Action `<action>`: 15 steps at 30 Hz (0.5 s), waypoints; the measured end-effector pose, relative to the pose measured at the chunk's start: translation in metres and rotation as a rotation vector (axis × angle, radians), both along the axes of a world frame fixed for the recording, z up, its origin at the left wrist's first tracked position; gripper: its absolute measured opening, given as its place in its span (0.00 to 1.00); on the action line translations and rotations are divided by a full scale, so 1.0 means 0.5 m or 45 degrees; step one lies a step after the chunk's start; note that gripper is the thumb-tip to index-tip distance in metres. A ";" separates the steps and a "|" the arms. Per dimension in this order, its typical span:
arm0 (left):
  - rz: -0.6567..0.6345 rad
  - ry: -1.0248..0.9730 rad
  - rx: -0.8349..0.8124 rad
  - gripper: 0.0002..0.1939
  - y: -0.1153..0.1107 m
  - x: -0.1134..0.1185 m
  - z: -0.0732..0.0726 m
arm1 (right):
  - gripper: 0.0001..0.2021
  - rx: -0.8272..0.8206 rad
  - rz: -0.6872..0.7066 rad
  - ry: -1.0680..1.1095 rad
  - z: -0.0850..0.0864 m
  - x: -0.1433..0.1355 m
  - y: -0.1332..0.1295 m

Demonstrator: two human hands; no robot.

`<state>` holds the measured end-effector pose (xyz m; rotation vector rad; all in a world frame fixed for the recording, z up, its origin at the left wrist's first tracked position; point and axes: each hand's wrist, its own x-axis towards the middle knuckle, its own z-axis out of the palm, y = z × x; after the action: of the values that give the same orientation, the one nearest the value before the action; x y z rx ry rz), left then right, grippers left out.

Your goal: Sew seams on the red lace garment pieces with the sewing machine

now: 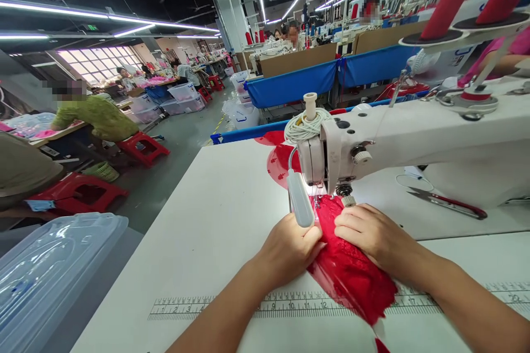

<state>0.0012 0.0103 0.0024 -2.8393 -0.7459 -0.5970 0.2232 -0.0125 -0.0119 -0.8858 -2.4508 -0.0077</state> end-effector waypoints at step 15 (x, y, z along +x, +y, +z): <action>0.003 0.033 0.073 0.38 -0.019 -0.002 -0.005 | 0.16 0.045 -0.072 -0.018 -0.013 -0.003 0.007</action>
<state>0.0003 0.0009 -0.0002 -2.7874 -0.7163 -0.5712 0.2217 -0.0089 -0.0184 -0.9425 -2.4306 -0.0772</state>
